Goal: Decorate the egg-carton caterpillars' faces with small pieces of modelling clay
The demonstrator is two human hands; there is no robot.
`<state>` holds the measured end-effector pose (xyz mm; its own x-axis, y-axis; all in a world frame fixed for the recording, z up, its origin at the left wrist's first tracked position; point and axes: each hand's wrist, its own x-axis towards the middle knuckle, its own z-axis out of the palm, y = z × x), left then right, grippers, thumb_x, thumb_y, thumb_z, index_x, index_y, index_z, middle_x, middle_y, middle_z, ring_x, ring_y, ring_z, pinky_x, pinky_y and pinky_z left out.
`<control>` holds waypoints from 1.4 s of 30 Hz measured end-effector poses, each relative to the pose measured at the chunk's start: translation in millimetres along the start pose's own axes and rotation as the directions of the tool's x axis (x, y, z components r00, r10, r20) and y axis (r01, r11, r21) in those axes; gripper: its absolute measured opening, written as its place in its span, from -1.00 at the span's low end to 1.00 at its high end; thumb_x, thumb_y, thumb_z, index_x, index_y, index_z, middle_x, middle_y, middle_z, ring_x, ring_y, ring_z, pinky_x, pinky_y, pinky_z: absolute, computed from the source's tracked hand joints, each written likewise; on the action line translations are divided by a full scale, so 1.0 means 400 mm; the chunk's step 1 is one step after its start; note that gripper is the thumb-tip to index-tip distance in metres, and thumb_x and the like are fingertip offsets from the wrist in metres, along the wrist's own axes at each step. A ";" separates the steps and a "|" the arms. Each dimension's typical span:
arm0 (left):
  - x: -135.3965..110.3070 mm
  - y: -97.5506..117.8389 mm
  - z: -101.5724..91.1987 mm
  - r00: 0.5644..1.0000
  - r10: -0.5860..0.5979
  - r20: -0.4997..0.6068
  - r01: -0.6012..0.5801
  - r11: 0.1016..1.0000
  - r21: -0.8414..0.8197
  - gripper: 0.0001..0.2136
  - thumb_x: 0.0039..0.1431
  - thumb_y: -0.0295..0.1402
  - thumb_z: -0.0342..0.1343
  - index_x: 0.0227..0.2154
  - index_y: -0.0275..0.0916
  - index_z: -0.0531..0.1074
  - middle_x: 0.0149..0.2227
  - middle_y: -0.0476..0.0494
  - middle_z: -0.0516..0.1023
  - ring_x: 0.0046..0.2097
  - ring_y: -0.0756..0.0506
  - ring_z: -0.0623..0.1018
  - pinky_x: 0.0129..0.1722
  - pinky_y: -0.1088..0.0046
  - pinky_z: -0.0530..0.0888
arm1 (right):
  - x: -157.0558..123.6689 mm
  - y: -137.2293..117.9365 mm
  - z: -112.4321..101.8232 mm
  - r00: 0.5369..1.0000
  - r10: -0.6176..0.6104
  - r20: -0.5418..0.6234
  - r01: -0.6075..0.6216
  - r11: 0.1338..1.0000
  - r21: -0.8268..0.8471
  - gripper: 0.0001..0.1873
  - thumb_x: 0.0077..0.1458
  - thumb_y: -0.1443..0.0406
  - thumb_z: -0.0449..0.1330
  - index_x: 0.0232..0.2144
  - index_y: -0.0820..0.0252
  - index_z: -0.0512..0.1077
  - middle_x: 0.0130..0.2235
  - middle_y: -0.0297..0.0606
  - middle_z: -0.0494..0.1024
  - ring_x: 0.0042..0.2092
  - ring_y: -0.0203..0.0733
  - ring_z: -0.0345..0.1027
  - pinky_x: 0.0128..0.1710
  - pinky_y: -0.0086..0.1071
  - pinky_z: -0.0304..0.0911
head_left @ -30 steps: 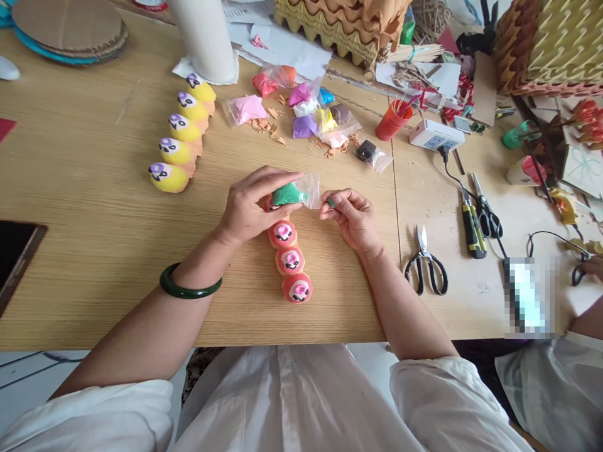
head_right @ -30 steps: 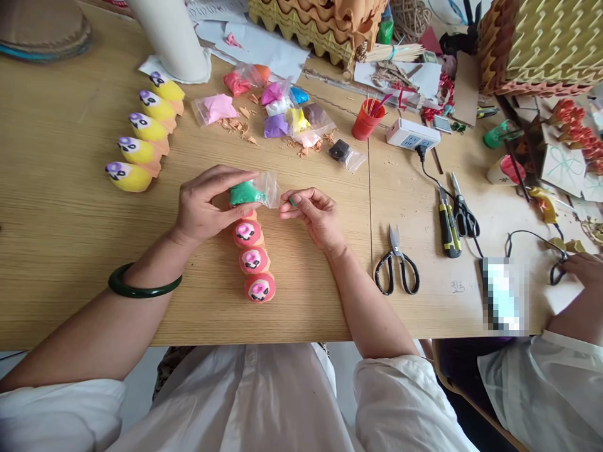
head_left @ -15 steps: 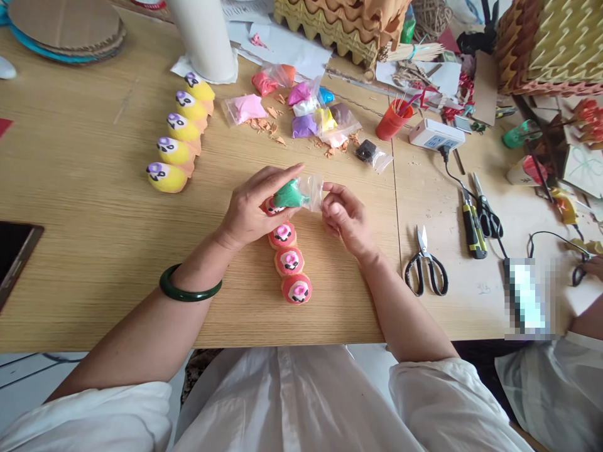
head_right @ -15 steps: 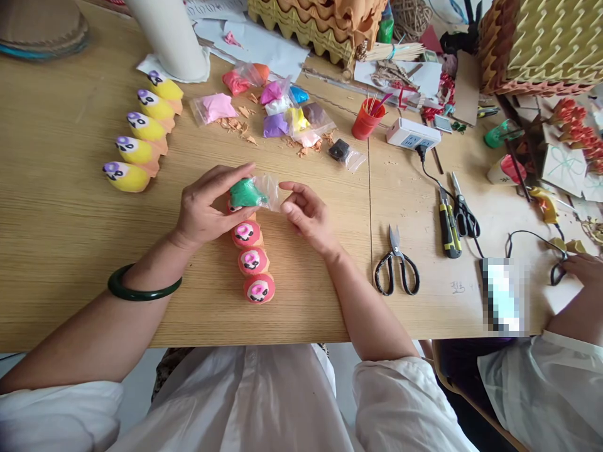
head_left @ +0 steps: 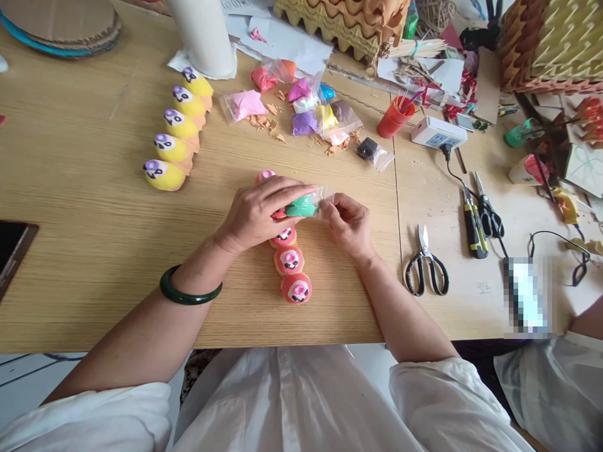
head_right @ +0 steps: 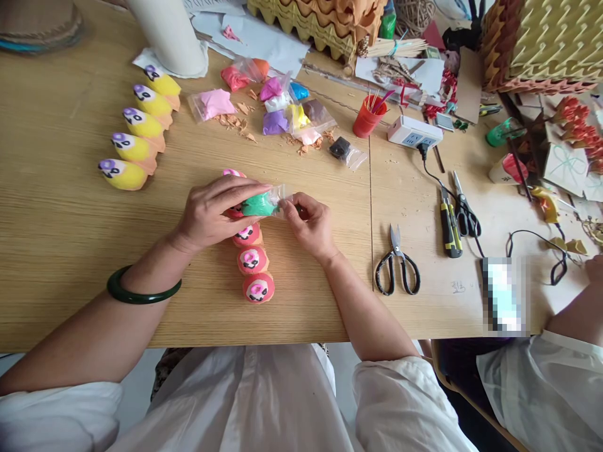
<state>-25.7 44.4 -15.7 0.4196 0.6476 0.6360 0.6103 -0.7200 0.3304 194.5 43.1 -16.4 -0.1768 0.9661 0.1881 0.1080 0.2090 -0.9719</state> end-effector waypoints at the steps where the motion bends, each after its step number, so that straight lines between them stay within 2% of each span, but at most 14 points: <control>1: 0.001 0.001 0.000 1.000 -0.011 0.014 0.011 1.000 -0.007 -0.59 0.36 -0.41 0.24 0.24 -0.09 0.51 0.09 -0.12 0.66 0.09 -0.15 0.67 0.19 0.30 0.57 | -0.001 -0.002 -0.002 1.000 -0.010 -0.020 0.010 1.000 -0.027 -0.43 0.21 -0.16 0.32 -0.51 0.18 0.42 -0.52 -0.44 0.31 -0.48 -0.39 0.06 -0.45 -0.37 -0.01; 4: 0.004 0.002 -0.001 1.000 -0.006 0.003 0.006 0.999 -0.037 -0.59 0.37 -0.42 0.23 0.24 -0.09 0.51 0.09 -0.11 0.67 0.09 -0.14 0.67 0.20 0.32 0.57 | 0.000 -0.010 -0.002 0.999 -0.002 -0.045 0.000 0.999 -0.047 -0.40 0.18 -0.20 0.31 -0.53 0.16 0.39 -0.54 -0.44 0.29 -0.48 -0.38 0.05 -0.45 -0.37 -0.02; 7: 0.005 0.000 -0.002 1.000 0.018 -0.025 -0.021 0.996 -0.088 -0.59 0.36 -0.44 0.24 0.24 -0.08 0.51 0.10 -0.10 0.68 0.10 -0.13 0.68 0.20 0.35 0.57 | 0.002 -0.018 0.001 0.998 0.054 -0.009 -0.054 0.998 0.045 -0.41 0.14 -0.23 0.33 -0.47 0.15 0.43 -0.50 -0.42 0.34 -0.47 -0.37 0.08 -0.45 -0.38 0.01; 10: 0.002 -0.003 0.001 1.000 0.017 0.018 -0.015 0.993 -0.121 -0.59 0.35 -0.41 0.25 0.23 -0.08 0.52 0.09 -0.11 0.69 0.09 -0.13 0.69 0.19 0.35 0.58 | 0.002 -0.023 0.000 0.996 0.087 -0.021 -0.083 0.989 0.120 -0.42 0.11 -0.23 0.36 -0.43 0.14 0.46 -0.49 -0.42 0.34 -0.46 -0.36 0.10 -0.45 -0.38 0.02; 13: -0.001 0.000 0.005 0.998 0.000 0.066 0.009 0.991 -0.132 -0.61 0.37 -0.38 0.25 0.22 -0.09 0.54 0.07 -0.13 0.70 0.06 -0.13 0.70 0.16 0.35 0.60 | -0.001 -0.022 -0.005 0.997 0.061 -0.047 -0.060 0.998 0.023 -0.42 0.20 -0.21 0.31 -0.49 0.15 0.48 -0.54 -0.43 0.28 -0.48 -0.35 0.06 -0.44 -0.36 0.01; 15: 0.000 0.005 0.005 0.997 -0.003 0.073 0.014 0.988 -0.155 -0.63 0.38 -0.36 0.25 0.21 -0.09 0.55 0.07 -0.14 0.70 0.06 -0.13 0.70 0.17 0.35 0.60 | -0.001 -0.020 -0.008 0.997 0.038 -0.071 -0.039 0.999 -0.019 -0.41 0.21 -0.21 0.29 -0.52 0.15 0.47 -0.54 -0.41 0.32 -0.48 -0.35 0.07 -0.43 -0.35 0.02; 20: 0.005 0.005 -0.001 0.997 0.016 0.078 -0.003 0.987 -0.161 -0.64 0.38 -0.36 0.25 0.20 -0.12 0.56 0.09 -0.13 0.71 0.07 -0.11 0.70 0.19 0.37 0.60 | 0.005 -0.014 -0.008 0.995 0.070 -0.073 -0.060 0.989 0.132 -0.41 0.13 -0.22 0.36 -0.50 0.13 0.43 -0.50 -0.40 0.37 -0.48 -0.36 0.11 -0.45 -0.37 0.05; 24: 0.003 0.003 0.000 0.997 0.057 0.047 -0.047 0.982 -0.180 -0.65 0.37 -0.39 0.25 0.18 -0.13 0.57 0.08 -0.14 0.71 0.05 -0.10 0.71 0.17 0.40 0.61 | 0.006 -0.021 -0.010 0.996 0.054 -0.071 -0.053 0.999 0.011 -0.37 0.17 -0.26 0.30 -0.52 0.14 0.42 -0.55 -0.42 0.30 -0.48 -0.35 0.07 -0.45 -0.36 0.02; 26: 0.004 0.004 0.000 0.999 0.043 0.033 -0.036 0.981 -0.193 -0.66 0.37 -0.35 0.26 0.17 -0.12 0.58 0.07 -0.13 0.72 0.05 -0.11 0.71 0.17 0.39 0.61 | 0.005 -0.024 -0.011 0.995 0.074 -0.074 -0.072 0.997 0.028 -0.35 0.13 -0.30 0.30 -0.50 0.13 0.40 -0.53 -0.43 0.29 -0.47 -0.35 0.05 -0.45 -0.37 0.01; 29: 0.008 0.007 -0.003 0.999 -0.044 0.024 0.048 0.981 -0.186 -0.68 0.38 -0.29 0.24 0.16 -0.08 0.58 0.09 -0.11 0.71 0.08 -0.13 0.71 0.20 0.34 0.61 | 0.005 -0.021 -0.012 0.992 0.124 0.022 -0.125 0.990 0.057 -0.31 0.08 -0.33 0.30 -0.53 0.13 0.32 -0.54 -0.46 0.21 -0.47 -0.36 -0.01 -0.47 -0.38 -0.06; 33: 0.013 0.006 -0.008 0.994 -0.104 -0.022 0.097 0.973 -0.211 -0.68 0.39 -0.30 0.21 0.15 -0.07 0.58 0.11 -0.13 0.71 0.10 -0.13 0.70 0.19 0.32 0.62 | 0.006 -0.012 -0.016 0.988 0.048 0.146 -0.049 0.999 0.007 -0.34 0.20 -0.27 0.25 -0.53 0.15 0.37 -0.51 -0.41 0.29 -0.44 -0.35 0.07 -0.40 -0.37 0.03; 37: 0.012 0.003 -0.006 0.995 -0.087 -0.043 0.075 0.969 -0.235 -0.68 0.39 -0.33 0.21 0.16 -0.08 0.58 0.10 -0.14 0.71 0.09 -0.12 0.70 0.19 0.35 0.62 | 0.004 -0.009 -0.020 0.991 -0.001 0.137 0.013 0.996 -0.089 -0.36 0.27 -0.25 0.18 -0.51 0.15 0.41 -0.49 -0.37 0.40 -0.42 -0.32 0.17 -0.34 -0.35 0.13; 39: 0.011 0.001 -0.004 0.995 -0.075 -0.066 0.058 0.972 -0.230 -0.67 0.38 -0.34 0.21 0.17 -0.09 0.57 0.10 -0.14 0.71 0.09 -0.12 0.71 0.18 0.36 0.62 | 0.005 -0.009 -0.022 0.992 0.020 0.126 -0.010 0.997 -0.077 -0.36 0.24 -0.26 0.21 -0.51 0.14 0.40 -0.51 -0.39 0.36 -0.44 -0.32 0.13 -0.36 -0.36 0.10; 42: 0.009 -0.002 -0.001 0.993 -0.082 -0.082 0.063 0.975 -0.211 -0.66 0.37 -0.37 0.20 0.16 -0.09 0.57 0.08 -0.13 0.71 0.08 -0.12 0.70 0.16 0.38 0.62 | 0.004 -0.010 -0.020 0.983 0.068 0.171 -0.066 0.998 -0.017 -0.37 0.19 -0.25 0.27 -0.51 0.14 0.39 -0.54 -0.45 0.25 -0.46 -0.35 0.04 -0.43 -0.37 0.00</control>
<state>-25.0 47.3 -13.4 0.3118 0.6818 0.6618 0.4797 -0.7142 0.5097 201.5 44.9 -11.3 -0.3341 0.9378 0.0946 0.1361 0.1473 -0.9797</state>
